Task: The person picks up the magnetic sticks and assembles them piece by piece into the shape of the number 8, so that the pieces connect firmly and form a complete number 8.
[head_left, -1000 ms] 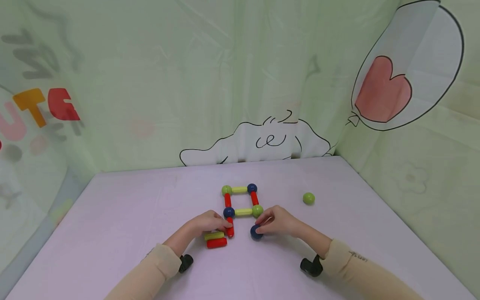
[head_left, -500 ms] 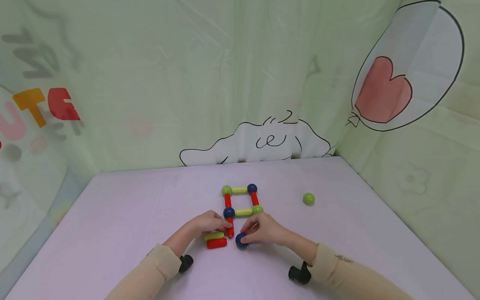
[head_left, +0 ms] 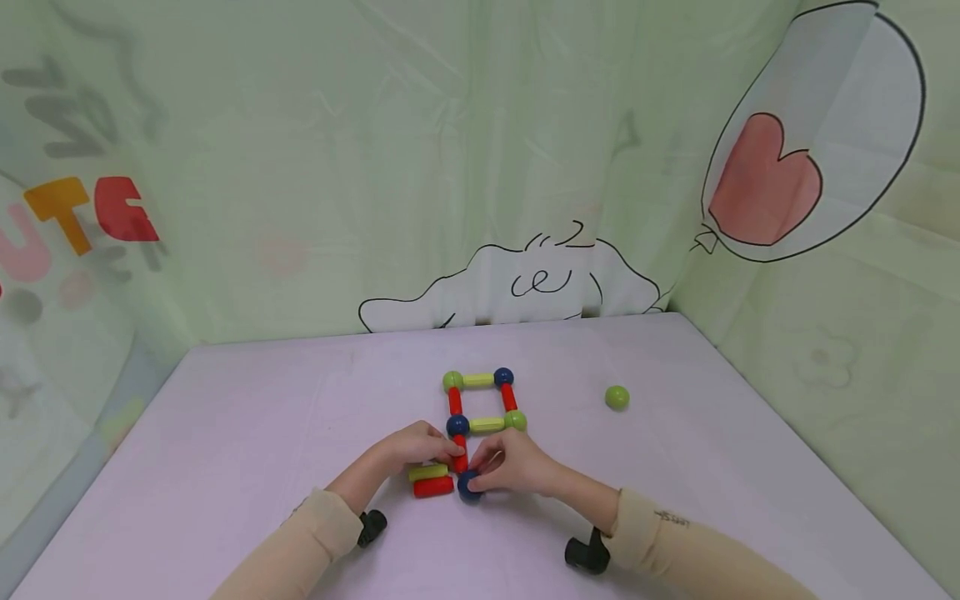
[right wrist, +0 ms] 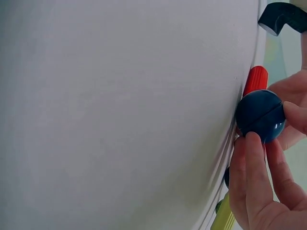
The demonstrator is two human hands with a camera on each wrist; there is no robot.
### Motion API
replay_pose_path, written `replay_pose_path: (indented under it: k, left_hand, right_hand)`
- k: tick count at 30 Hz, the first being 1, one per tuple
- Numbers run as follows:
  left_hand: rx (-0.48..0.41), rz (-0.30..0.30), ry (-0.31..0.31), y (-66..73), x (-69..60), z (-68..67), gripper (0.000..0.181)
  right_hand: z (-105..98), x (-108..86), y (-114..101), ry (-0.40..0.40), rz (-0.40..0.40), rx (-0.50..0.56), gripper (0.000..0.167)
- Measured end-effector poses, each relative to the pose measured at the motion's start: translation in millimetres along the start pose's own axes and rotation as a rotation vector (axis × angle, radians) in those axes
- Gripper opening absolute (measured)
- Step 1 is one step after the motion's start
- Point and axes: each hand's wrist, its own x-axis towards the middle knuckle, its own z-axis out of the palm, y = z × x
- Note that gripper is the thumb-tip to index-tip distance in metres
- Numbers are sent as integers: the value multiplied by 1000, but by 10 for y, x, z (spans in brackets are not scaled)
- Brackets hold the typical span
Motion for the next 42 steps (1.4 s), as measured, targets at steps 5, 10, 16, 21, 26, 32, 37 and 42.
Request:
replay_pose_path:
  k: [5,10,16,21,26,32,37,42]
  left_hand:
    - [5,14,0,3,-19,-5,29]
    - [-3,35,-19,-3,-20,-18,28]
    - [-12,46,-42,-7,-10,-27,25]
    - [-26,48,-48,2,-15,-34,24]
    - [-29,56,-57,0,-19,-45,23]
    - [-29,80,-75,-8,-8,-63,22]
    - [-16,72,-73,-12,1,-69,20]
    - [-15,53,-66,-6,11,-63,20]
  right_hand:
    - [38,5,-30,13,-24,-21,17]
    - [74,18,-51,33,-62,-62,17]
    - [82,15,-68,44,-73,-93,18]
    - [92,14,-86,61,-86,-129,17]
    - [125,4,-136,60,-147,-185,15]
    - [203,-9,-254,32,-200,-440,20]
    - [292,6,-367,-9,-223,-741,24]
    - [340,32,-403,-8,-255,-852,25]
